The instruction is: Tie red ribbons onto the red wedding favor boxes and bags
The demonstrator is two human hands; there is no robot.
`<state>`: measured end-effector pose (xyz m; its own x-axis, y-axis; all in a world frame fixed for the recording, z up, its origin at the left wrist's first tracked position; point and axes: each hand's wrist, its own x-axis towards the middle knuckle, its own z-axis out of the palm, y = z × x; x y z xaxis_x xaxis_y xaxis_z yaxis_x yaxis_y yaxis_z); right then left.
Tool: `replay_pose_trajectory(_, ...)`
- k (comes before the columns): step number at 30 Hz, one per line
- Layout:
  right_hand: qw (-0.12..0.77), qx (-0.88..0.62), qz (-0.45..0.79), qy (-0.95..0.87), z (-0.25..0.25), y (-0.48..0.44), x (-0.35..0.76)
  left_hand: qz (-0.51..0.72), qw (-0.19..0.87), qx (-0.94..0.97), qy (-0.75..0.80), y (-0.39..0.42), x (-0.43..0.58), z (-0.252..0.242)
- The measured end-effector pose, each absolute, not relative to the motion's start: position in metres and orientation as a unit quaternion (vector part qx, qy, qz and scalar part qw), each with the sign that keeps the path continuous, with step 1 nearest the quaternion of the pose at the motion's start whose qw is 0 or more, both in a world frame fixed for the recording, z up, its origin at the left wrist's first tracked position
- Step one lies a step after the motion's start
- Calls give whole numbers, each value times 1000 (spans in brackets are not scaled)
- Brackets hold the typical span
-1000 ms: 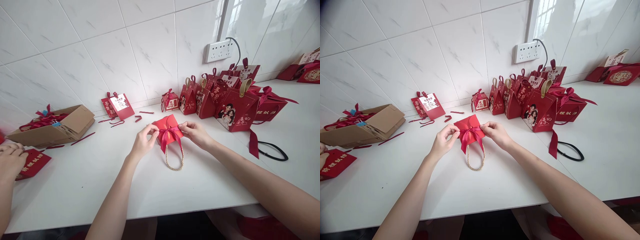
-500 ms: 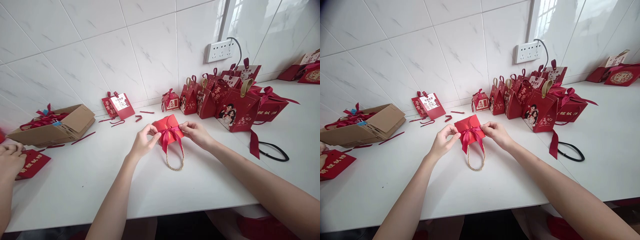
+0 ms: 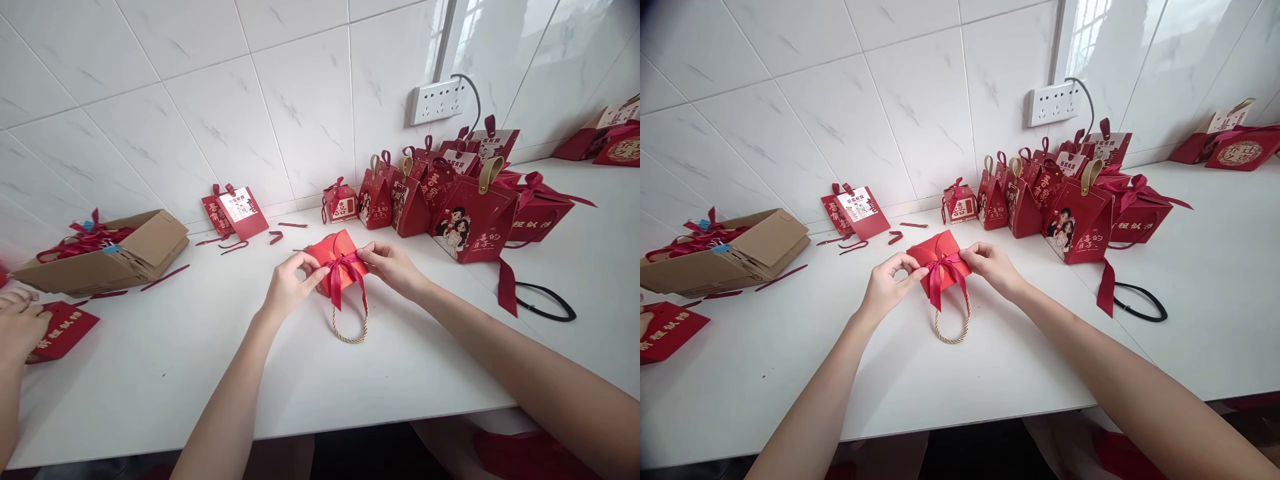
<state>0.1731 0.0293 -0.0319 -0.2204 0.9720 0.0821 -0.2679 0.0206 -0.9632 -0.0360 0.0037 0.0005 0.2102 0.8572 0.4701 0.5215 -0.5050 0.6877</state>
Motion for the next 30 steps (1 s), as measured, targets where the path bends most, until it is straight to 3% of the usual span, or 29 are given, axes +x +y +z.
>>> replay_pose_trajectory(30, 511, -346, 619, -486, -29, 27, 170, 416, 207, 761, 452, 5, -37, 0)
